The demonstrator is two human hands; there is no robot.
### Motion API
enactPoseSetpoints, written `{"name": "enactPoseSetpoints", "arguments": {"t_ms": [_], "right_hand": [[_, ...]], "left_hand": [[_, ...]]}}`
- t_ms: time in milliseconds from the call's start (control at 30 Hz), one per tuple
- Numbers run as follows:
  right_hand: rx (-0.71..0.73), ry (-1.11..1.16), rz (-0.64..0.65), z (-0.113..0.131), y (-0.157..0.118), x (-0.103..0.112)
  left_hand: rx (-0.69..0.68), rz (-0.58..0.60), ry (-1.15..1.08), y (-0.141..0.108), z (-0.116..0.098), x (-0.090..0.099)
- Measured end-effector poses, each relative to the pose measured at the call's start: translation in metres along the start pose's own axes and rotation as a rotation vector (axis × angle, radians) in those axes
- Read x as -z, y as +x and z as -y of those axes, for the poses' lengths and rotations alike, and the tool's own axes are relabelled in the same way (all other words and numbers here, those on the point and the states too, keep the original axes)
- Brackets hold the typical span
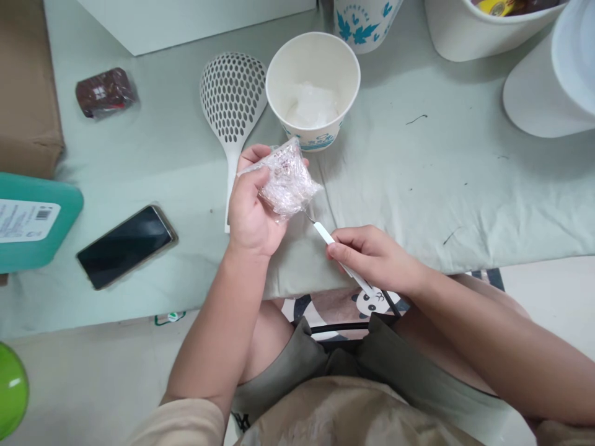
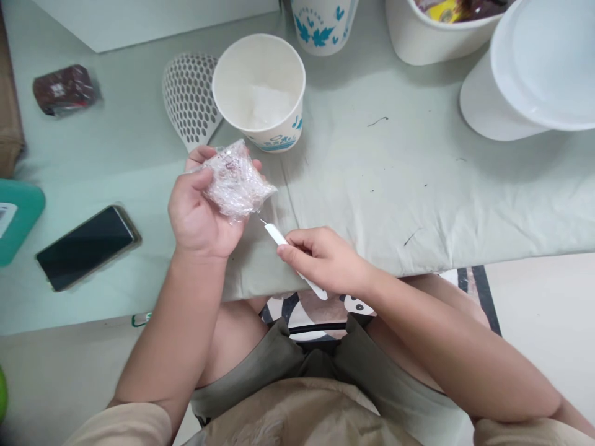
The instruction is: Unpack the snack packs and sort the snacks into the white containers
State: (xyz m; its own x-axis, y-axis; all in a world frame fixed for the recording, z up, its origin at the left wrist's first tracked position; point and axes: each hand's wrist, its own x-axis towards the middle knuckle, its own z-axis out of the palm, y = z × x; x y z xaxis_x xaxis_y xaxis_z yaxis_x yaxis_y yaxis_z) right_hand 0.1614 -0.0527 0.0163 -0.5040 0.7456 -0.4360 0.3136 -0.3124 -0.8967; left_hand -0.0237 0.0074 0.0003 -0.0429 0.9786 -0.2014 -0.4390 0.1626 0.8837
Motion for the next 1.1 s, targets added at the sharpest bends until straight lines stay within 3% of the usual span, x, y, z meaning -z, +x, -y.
{"name": "enactPoseSetpoints", "arguments": {"t_ms": [200, 300, 433, 567, 733, 867, 967, 1100], "right_hand": [[0.027, -0.077, 0.015, -0.003, -0.003, -0.003], [0.083, -0.148, -0.056, -0.002, -0.006, -0.001], [0.237, -0.384, -0.362, -0.003, -0.012, 0.019], [0.14, -0.57, -0.716, -0.019, -0.011, 0.055], [0.055, -0.746, -0.955, -0.046, -0.005, 0.09], [0.085, -0.741, -1.126, -0.038, -0.007, 0.093], [0.291, -0.657, -1.062, -0.023, -0.01, 0.075], [0.58, -0.593, -0.668, -0.014, -0.008, 0.035]], "left_hand": [[-0.01, 0.01, 0.025, 0.007, -0.001, 0.011], [-0.015, -0.018, 0.017, 0.008, 0.0, 0.01], [0.0, -0.038, -0.017, 0.005, 0.0, 0.004], [0.056, 0.042, -0.016, 0.002, 0.001, 0.0], [0.174, 0.121, -0.028, -0.001, 0.004, -0.004], [0.244, 0.207, -0.015, -0.004, 0.007, -0.007], [0.312, 0.312, -0.024, -0.009, 0.01, -0.01], [0.326, 0.368, -0.003, -0.018, 0.017, -0.015]]}}
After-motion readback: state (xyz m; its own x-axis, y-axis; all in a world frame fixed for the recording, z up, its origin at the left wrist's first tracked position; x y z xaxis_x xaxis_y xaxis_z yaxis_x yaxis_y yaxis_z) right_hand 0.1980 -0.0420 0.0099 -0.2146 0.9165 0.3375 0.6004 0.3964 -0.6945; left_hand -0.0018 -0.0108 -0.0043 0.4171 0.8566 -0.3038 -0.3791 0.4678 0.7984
